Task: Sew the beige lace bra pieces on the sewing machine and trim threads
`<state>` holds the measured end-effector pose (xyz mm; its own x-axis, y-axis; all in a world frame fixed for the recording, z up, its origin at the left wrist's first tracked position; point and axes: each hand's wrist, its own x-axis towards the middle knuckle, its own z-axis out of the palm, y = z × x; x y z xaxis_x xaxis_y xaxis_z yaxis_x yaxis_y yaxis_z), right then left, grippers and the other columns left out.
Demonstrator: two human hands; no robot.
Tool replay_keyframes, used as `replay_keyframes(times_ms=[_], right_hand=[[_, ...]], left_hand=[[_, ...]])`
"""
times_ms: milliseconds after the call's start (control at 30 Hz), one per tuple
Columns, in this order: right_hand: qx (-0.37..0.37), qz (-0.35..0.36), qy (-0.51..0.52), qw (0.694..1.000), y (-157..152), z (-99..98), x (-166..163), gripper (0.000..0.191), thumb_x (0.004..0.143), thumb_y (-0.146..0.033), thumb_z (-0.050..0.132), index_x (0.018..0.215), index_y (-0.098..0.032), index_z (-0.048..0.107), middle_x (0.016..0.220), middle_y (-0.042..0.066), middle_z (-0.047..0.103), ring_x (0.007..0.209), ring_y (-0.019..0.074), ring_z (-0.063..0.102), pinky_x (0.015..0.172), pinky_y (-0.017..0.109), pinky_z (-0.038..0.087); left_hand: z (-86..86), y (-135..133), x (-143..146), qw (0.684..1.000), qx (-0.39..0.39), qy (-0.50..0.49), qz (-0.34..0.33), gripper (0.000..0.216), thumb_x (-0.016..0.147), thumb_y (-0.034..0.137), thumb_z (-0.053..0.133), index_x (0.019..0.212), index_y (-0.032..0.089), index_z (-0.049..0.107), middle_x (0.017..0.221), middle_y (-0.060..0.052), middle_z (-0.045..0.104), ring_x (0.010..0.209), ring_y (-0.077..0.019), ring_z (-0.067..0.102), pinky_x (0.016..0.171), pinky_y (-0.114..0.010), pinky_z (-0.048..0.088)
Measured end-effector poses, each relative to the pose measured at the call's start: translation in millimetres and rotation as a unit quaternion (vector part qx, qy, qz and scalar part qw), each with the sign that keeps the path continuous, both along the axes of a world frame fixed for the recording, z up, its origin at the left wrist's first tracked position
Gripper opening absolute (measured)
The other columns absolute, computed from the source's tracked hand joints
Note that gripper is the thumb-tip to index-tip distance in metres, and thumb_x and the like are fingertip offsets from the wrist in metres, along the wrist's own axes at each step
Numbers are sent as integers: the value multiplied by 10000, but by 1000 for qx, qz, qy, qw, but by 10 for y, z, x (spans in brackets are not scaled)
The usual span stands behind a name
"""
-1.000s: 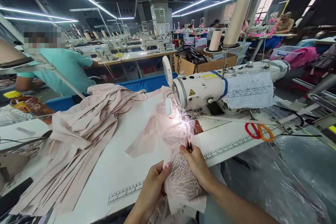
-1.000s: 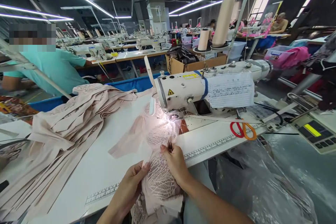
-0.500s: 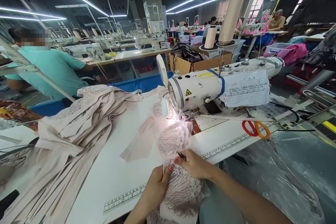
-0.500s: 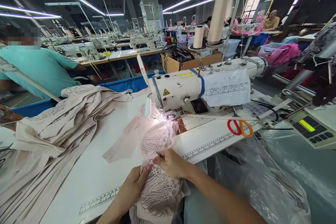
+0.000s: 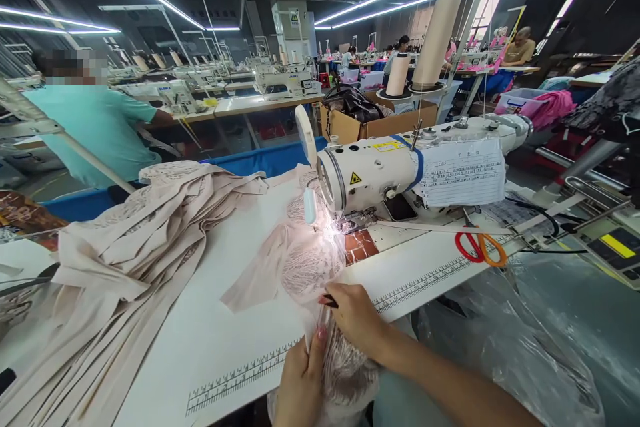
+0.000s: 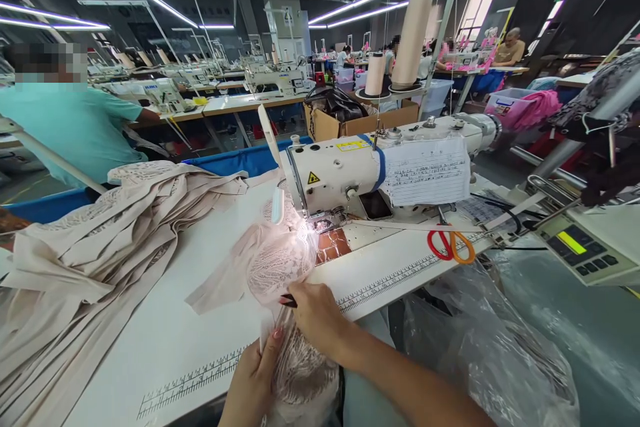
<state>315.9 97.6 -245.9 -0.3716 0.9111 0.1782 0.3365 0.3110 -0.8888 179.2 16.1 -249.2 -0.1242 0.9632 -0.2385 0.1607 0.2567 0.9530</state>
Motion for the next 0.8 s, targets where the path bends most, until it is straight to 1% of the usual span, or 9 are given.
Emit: replay_keyframes(times_ms=[100, 200, 300, 400, 467, 567, 667, 733, 800], right_hand=[[-37, -6, 62, 997, -42, 8, 31, 310, 937, -294, 438, 668, -209, 309, 607, -37, 350, 598, 118, 366, 595, 253, 315], [-153, 127, 126, 972, -35, 113, 124, 340, 927, -343, 465, 654, -206, 317, 602, -57, 278, 565, 98, 285, 553, 243, 270], [-158, 250, 69, 953, -63, 195, 138, 343, 923, -278, 485, 630, -200, 327, 566, -62, 285, 533, 92, 277, 538, 245, 245], [-41, 199, -7, 979, -151, 153, 75, 331, 867, -151, 515, 617, -194, 302, 559, -50, 330, 538, 98, 323, 554, 249, 245], [14, 137, -55, 989, -207, 95, 59, 255, 792, -80, 545, 650, -185, 360, 607, -34, 410, 578, 109, 378, 570, 248, 250], [2, 94, -115, 989, -227, 88, 126, 212, 818, -78, 536, 675, -178, 415, 597, -32, 436, 558, 107, 387, 555, 246, 242], [-44, 85, -168, 981, -175, 192, 205, 302, 890, -110, 511, 614, -173, 406, 511, -46, 376, 495, 94, 356, 530, 240, 241], [-31, 53, -255, 965, -131, 266, 206, 280, 887, -145, 567, 617, -162, 494, 527, -23, 464, 518, 111, 420, 538, 250, 247], [6, 35, -359, 932, -100, 307, 171, 192, 874, -202, 642, 690, -154, 617, 630, 34, 609, 603, 164, 541, 562, 270, 264]], left_hand=[[127, 15, -35, 980, -95, -172, 42, 468, 833, 625, 668, 928, 167, 675, 865, -127, 682, 996, -370, 634, 896, -426, 522], [300, 220, -98, 929, -156, -324, 86, 419, 922, 534, 571, 1061, 150, 668, 907, -132, 687, 921, -326, 669, 865, -415, 546], [375, 442, -111, 941, -117, -275, 157, 408, 897, 535, 628, 1006, 143, 662, 839, -109, 673, 803, -281, 663, 791, -366, 552], [322, 528, -84, 967, -58, -135, 207, 568, 722, 714, 733, 745, 163, 595, 678, -58, 590, 649, -237, 575, 618, -324, 509], [253, 520, -74, 975, -34, -77, 206, 681, 626, 849, 691, 623, 198, 492, 591, -25, 501, 580, -204, 487, 524, -310, 441], [155, 490, -85, 979, -22, -46, 195, 713, 619, 893, 647, 582, 225, 401, 544, 9, 406, 540, -172, 408, 480, -294, 374], [98, 483, -85, 983, -21, -71, 166, 682, 657, 832, 687, 610, 225, 380, 528, 38, 343, 501, -144, 347, 451, -271, 312], [99, 507, -68, 987, -3, -79, 143, 661, 678, 796, 704, 620, 213, 401, 524, 42, 344, 491, -135, 334, 445, -257, 282], [131, 579, -71, 990, 17, -90, 111, 615, 702, 742, 726, 633, 187, 468, 548, 13, 429, 519, -153, 409, 469, -257, 331]])
